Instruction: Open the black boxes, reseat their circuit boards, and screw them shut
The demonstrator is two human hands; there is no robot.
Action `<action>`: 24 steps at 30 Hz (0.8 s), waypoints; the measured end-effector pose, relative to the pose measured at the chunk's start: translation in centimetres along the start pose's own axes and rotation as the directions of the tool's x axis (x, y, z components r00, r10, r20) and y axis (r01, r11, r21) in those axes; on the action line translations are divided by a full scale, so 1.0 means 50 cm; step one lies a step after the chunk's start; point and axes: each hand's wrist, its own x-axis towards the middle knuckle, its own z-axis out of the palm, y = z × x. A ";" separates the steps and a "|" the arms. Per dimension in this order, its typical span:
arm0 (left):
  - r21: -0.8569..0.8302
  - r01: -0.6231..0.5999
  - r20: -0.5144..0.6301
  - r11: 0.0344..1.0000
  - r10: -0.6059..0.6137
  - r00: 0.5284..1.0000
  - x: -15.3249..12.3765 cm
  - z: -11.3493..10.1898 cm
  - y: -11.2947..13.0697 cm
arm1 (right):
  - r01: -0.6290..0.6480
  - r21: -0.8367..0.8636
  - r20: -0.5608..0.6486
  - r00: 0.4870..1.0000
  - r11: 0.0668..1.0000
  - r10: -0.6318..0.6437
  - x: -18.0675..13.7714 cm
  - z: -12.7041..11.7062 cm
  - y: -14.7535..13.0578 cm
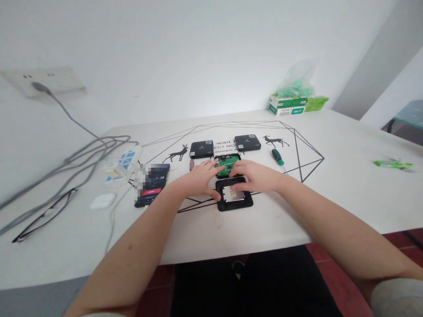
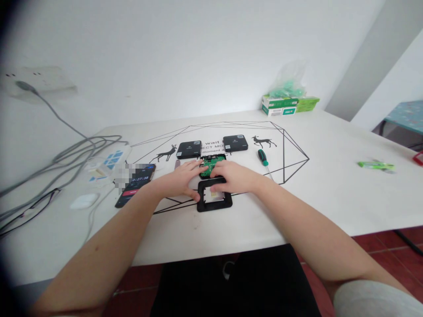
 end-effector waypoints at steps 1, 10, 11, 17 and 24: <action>0.020 0.015 -0.035 1.000 -0.015 0.999 -0.002 -0.003 -0.008 | -0.099 -0.028 -0.106 0.990 0.995 0.095 -0.002 -0.011 0.011; 0.209 0.379 -0.247 0.901 -0.326 0.912 -0.010 -0.018 -0.038 | -0.883 -0.176 -0.210 0.466 0.436 0.859 -0.058 -0.086 0.187; 0.208 0.389 -0.245 0.897 -0.338 0.909 -0.010 -0.018 -0.035 | -0.879 -0.166 -0.193 0.474 0.447 0.859 -0.061 -0.087 0.201; 0.181 0.446 -0.253 0.877 -0.396 0.883 -0.004 -0.012 -0.032 | -0.809 0.107 -0.212 0.549 0.577 0.809 -0.046 -0.084 0.198; 0.174 0.367 -0.232 0.914 -0.324 0.917 0.001 0.015 -0.036 | -0.066 0.926 -0.208 0.733 0.372 0.648 0.003 -0.031 0.098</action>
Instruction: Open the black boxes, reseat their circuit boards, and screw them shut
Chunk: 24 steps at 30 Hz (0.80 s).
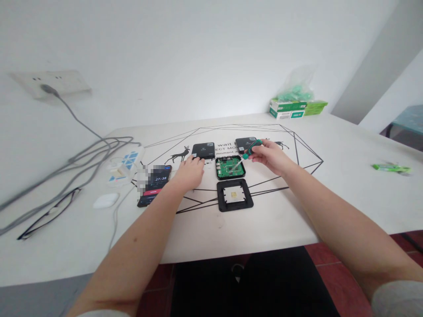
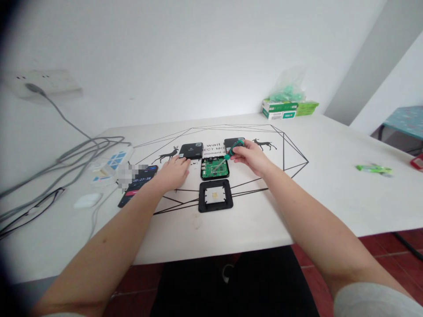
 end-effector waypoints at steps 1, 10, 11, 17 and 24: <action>0.003 0.009 0.009 1.000 -0.009 1.000 -0.001 0.000 0.002 | 0.015 0.050 0.007 1.000 0.999 -0.015 -0.006 0.018 0.008; 0.059 0.092 0.096 0.994 -0.098 0.991 -0.007 -0.010 0.014 | 0.208 -0.279 0.075 0.978 0.937 -0.195 -0.004 0.119 0.096; 0.060 0.095 0.103 0.994 -0.101 0.989 -0.006 -0.008 0.014 | 0.234 -0.327 0.082 0.972 0.915 -0.219 -0.004 0.123 0.098; 0.035 0.101 0.096 0.994 -0.104 0.990 -0.003 0.003 0.013 | 0.320 -0.550 0.133 0.946 0.771 -0.297 -0.013 0.135 0.093; 0.050 0.104 0.086 0.993 -0.108 0.990 -0.004 0.009 0.015 | 0.368 -0.688 0.213 0.926 0.625 -0.311 -0.005 0.141 0.091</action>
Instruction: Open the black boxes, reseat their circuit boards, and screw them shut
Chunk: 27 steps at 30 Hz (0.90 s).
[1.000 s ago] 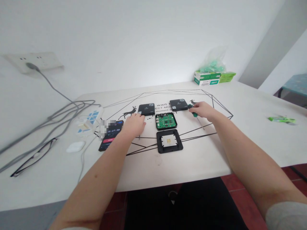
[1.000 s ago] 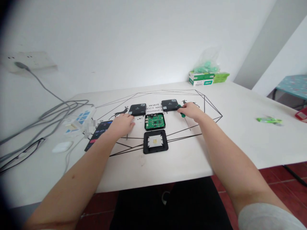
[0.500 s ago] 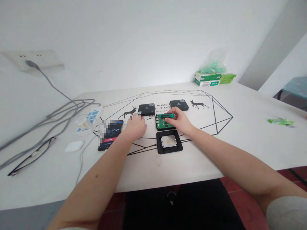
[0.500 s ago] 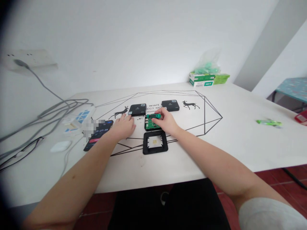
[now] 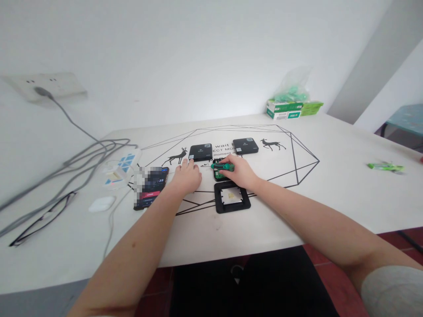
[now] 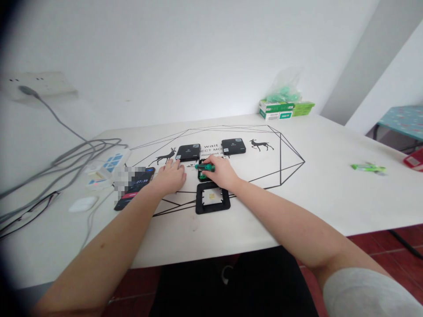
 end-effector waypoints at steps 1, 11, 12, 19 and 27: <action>-0.005 -0.003 0.004 1.000 0.003 1.000 0.001 0.001 -0.001 | -0.001 -0.008 0.003 1.000 1.000 0.001 0.000 0.000 -0.001; -0.041 -0.087 0.031 0.995 0.089 0.996 0.028 0.023 -0.015 | -0.028 0.059 -0.054 0.998 0.998 0.031 -0.004 -0.013 -0.001; -0.043 -0.089 0.022 0.995 0.090 0.996 0.027 0.021 -0.015 | -0.024 0.063 -0.058 0.998 0.998 0.028 -0.004 -0.012 0.001; -0.037 -0.041 -0.084 0.998 0.038 0.996 0.006 -0.009 -0.013 | -0.010 0.018 -0.016 1.000 1.000 0.010 -0.001 -0.001 -0.003; -0.179 -0.049 -0.133 0.983 0.025 0.991 0.021 -0.020 -0.011 | -0.050 0.221 -0.180 0.979 0.974 0.092 -0.013 -0.036 -0.011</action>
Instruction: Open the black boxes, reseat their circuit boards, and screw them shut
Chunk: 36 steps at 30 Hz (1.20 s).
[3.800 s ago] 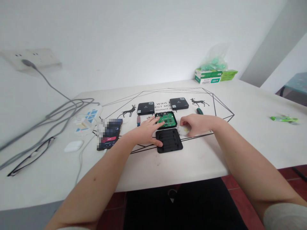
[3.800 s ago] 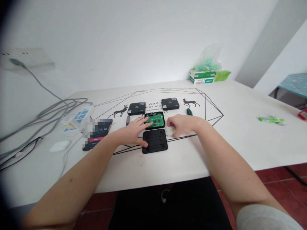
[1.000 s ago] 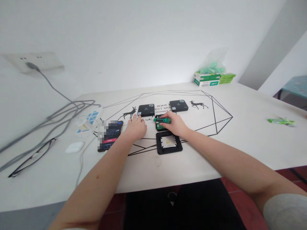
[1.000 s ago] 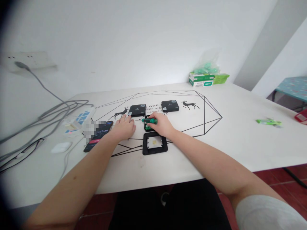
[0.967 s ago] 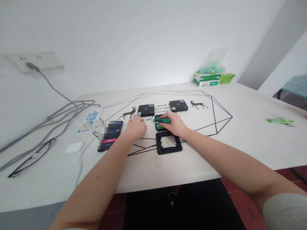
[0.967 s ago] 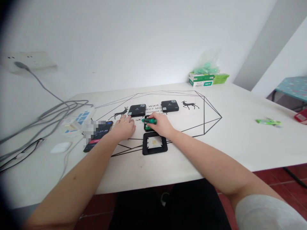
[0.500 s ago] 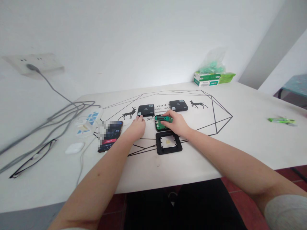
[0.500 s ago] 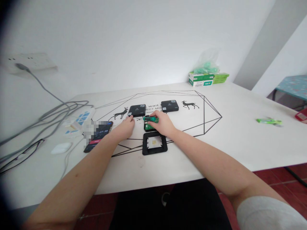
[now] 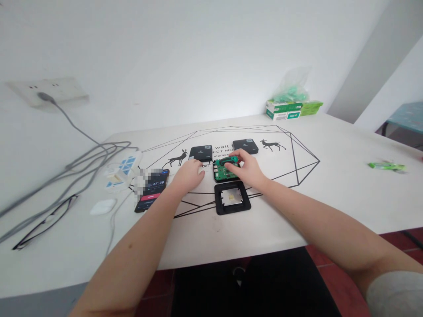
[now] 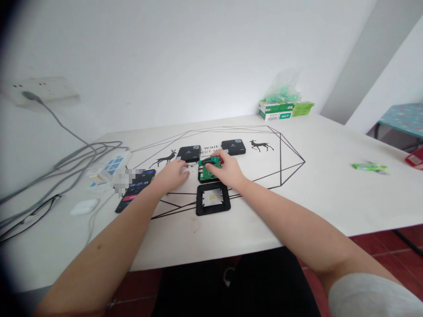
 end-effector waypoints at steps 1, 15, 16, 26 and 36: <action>-0.040 0.004 -0.010 0.999 -0.005 1.000 0.002 -0.002 0.001 | -0.003 0.036 -0.035 0.999 0.999 0.004 0.000 -0.005 -0.001; -0.387 -0.075 -0.245 0.919 -0.024 0.969 0.001 -0.006 0.011 | 0.028 0.354 -0.205 0.978 0.935 0.048 0.013 -0.017 0.017; -0.363 -0.090 -0.246 0.927 -0.003 0.969 0.002 -0.003 0.010 | 0.032 0.358 -0.206 0.977 0.933 0.045 0.012 -0.018 0.018; -0.160 -0.034 -0.170 0.987 0.007 0.985 0.007 0.010 -0.007 | 0.051 0.246 -0.227 0.974 0.968 0.006 0.011 -0.040 0.019; -0.015 0.027 -0.065 1.000 -0.028 0.997 0.002 0.011 0.008 | 0.156 -0.187 -0.007 0.987 0.970 -0.160 -0.003 -0.005 0.027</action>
